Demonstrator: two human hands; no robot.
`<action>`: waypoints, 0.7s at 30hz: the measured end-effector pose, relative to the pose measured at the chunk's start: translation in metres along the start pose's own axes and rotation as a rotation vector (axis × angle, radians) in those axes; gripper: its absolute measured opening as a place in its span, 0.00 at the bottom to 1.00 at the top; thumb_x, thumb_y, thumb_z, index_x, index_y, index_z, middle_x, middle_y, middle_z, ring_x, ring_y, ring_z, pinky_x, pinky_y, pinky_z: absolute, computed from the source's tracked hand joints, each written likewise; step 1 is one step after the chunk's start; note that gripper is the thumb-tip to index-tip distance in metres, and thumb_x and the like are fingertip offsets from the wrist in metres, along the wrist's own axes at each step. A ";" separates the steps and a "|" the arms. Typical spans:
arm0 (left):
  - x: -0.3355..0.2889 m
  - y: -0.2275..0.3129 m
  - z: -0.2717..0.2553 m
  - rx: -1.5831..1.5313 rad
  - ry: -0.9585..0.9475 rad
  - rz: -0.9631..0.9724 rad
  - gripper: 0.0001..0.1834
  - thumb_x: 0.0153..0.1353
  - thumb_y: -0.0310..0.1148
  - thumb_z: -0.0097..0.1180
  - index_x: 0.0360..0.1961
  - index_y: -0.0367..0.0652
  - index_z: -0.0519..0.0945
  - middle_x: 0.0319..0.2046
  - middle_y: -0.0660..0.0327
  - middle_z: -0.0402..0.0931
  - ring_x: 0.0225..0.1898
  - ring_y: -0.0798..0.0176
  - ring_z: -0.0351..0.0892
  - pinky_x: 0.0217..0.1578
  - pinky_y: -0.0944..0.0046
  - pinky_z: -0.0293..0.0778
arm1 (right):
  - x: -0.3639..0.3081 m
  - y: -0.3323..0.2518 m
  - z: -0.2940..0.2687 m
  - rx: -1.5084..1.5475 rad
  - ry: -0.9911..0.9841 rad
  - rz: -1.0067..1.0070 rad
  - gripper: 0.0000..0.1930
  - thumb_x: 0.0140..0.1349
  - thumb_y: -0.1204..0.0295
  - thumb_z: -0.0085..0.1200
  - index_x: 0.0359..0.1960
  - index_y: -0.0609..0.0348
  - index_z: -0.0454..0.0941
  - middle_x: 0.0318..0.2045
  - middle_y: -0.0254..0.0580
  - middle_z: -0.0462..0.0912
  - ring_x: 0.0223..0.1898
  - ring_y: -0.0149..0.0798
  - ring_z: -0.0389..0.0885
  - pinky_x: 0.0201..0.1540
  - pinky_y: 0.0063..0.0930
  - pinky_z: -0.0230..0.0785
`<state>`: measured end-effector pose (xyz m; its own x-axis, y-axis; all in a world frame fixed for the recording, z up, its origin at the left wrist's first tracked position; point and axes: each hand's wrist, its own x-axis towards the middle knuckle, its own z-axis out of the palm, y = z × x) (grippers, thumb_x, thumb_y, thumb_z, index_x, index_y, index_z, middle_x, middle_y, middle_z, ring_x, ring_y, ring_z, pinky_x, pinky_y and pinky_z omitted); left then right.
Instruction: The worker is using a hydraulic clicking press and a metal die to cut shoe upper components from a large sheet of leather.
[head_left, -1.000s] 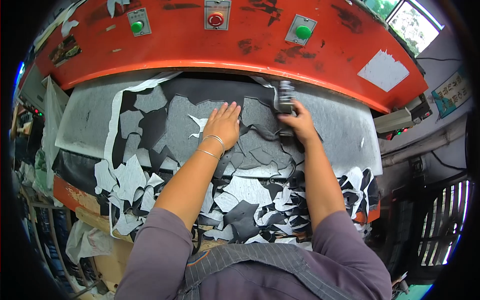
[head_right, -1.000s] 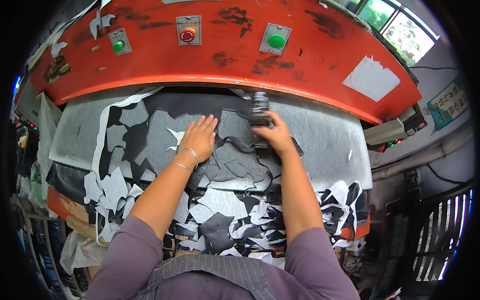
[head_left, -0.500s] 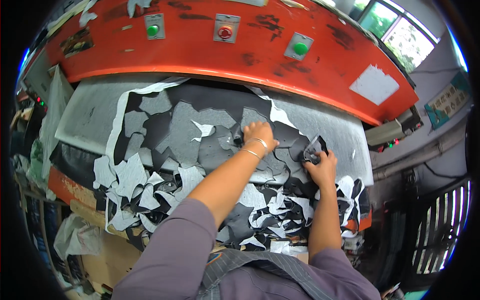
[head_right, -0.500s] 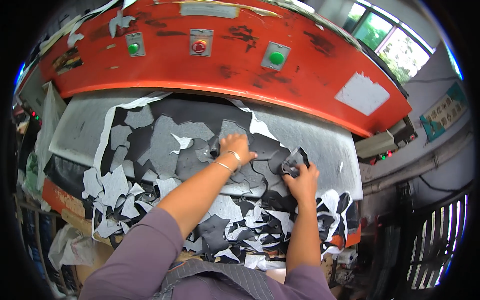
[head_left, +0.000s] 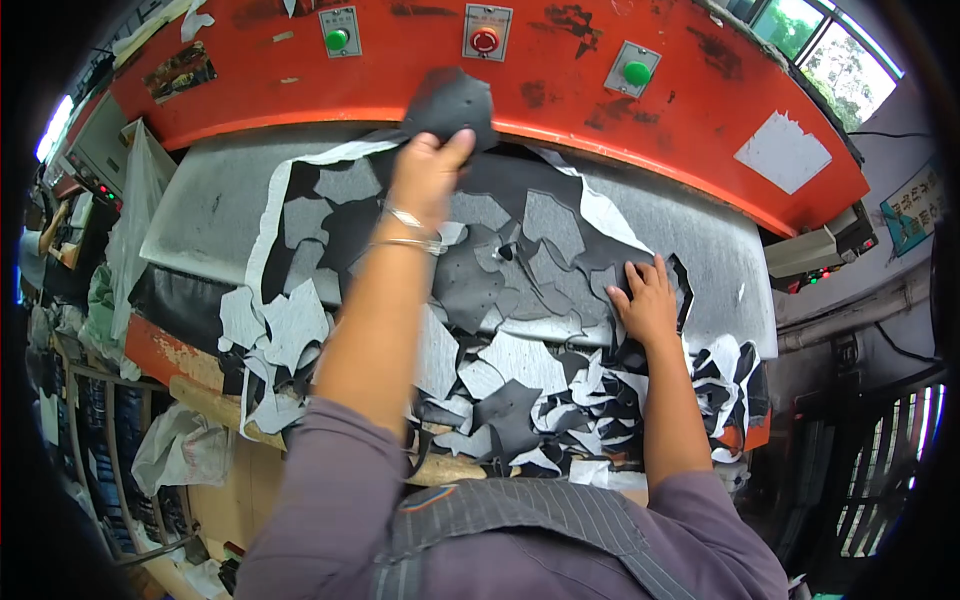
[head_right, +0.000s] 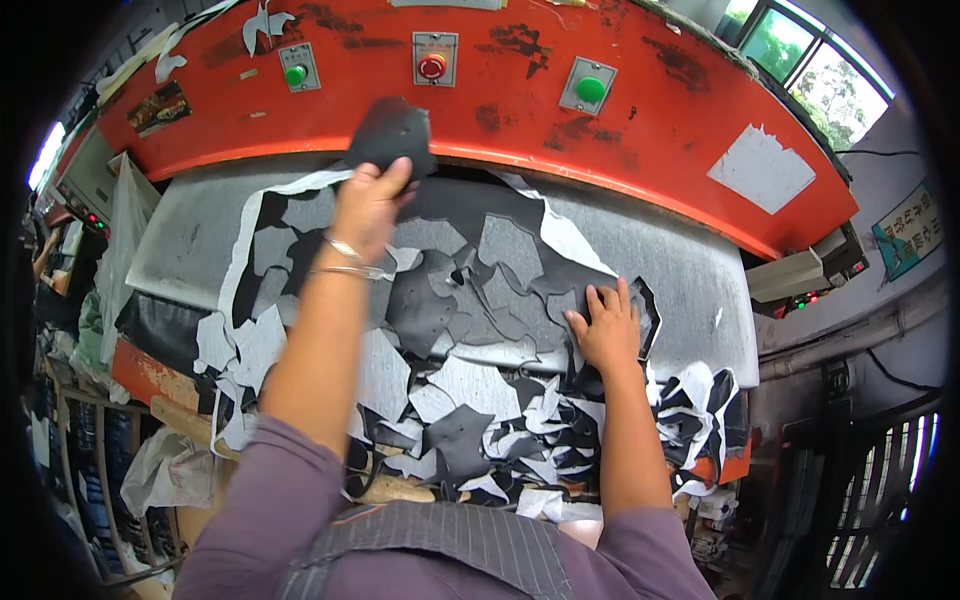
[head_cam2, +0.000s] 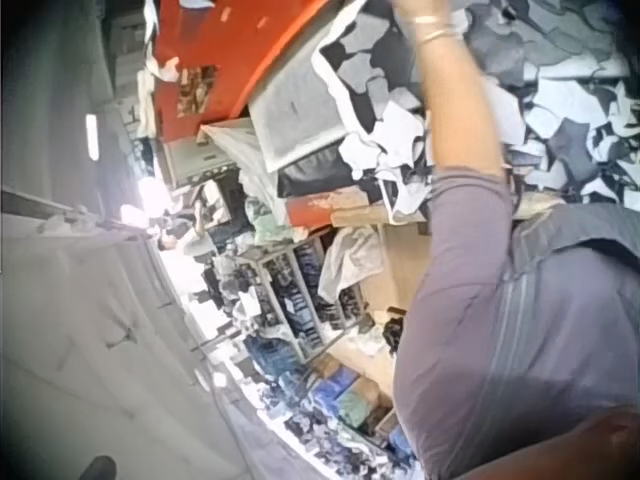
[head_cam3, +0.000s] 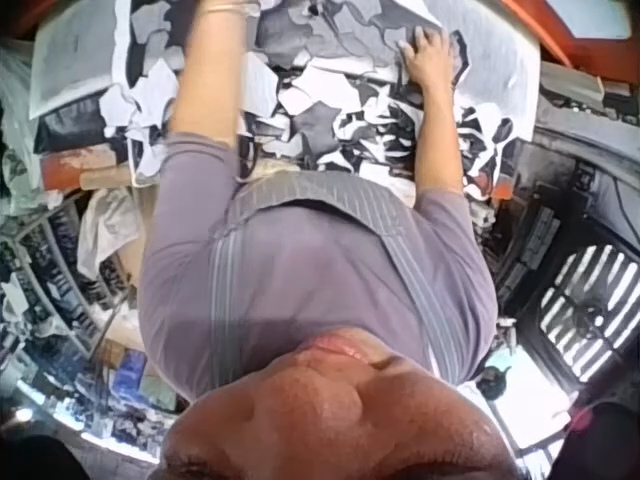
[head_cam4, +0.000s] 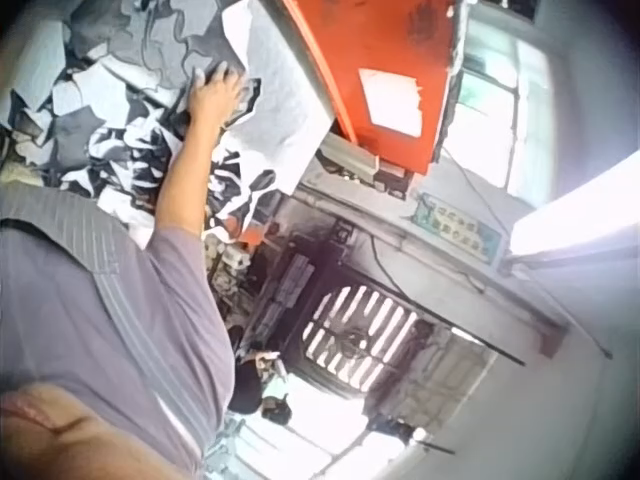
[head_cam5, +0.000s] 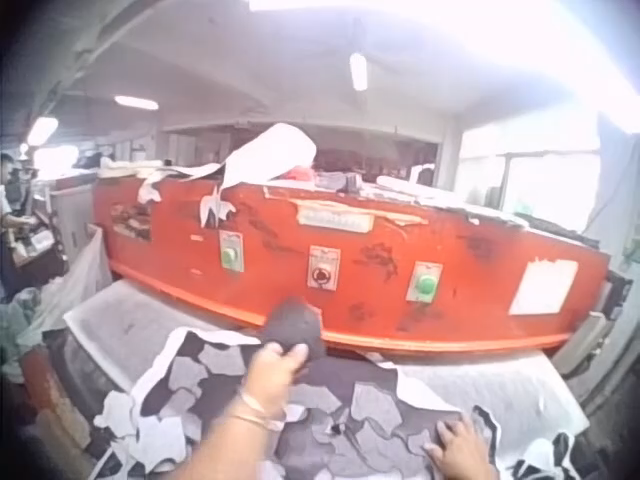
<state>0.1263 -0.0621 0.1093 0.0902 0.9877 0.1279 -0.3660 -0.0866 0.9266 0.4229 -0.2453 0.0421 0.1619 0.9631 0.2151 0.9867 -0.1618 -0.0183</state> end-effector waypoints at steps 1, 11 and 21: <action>-0.003 0.020 -0.030 0.101 -0.112 -0.075 0.15 0.60 0.38 0.63 0.29 0.42 0.70 0.26 0.67 0.72 0.25 0.71 0.66 0.29 0.69 0.67 | -0.010 -0.010 -0.008 0.003 -0.009 0.002 0.28 0.58 0.50 0.55 0.55 0.56 0.76 0.57 0.49 0.71 0.68 0.54 0.56 0.62 0.49 0.57; -0.025 -0.001 -0.186 1.579 0.148 -0.345 0.29 0.49 0.39 0.70 0.50 0.38 0.76 0.50 0.47 0.77 0.50 0.47 0.77 0.49 0.57 0.72 | 0.028 -0.196 -0.029 0.385 -0.290 -0.212 0.35 0.52 0.52 0.64 0.55 0.66 0.70 0.47 0.56 0.77 0.51 0.53 0.74 0.54 0.41 0.67; -0.040 -0.015 -0.219 1.004 0.448 -0.120 0.29 0.50 0.30 0.67 0.52 0.32 0.70 0.43 0.51 0.79 0.44 0.56 0.79 0.48 0.60 0.73 | 0.032 -0.144 -0.016 1.071 0.046 0.093 0.12 0.57 0.70 0.60 0.40 0.65 0.79 0.31 0.47 0.82 0.34 0.36 0.79 0.39 0.27 0.71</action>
<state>-0.0750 -0.0713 0.0128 -0.3429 0.9370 0.0665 0.5588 0.1466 0.8163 0.2856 -0.1946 0.0672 0.2581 0.9442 0.2046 0.4756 0.0602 -0.8776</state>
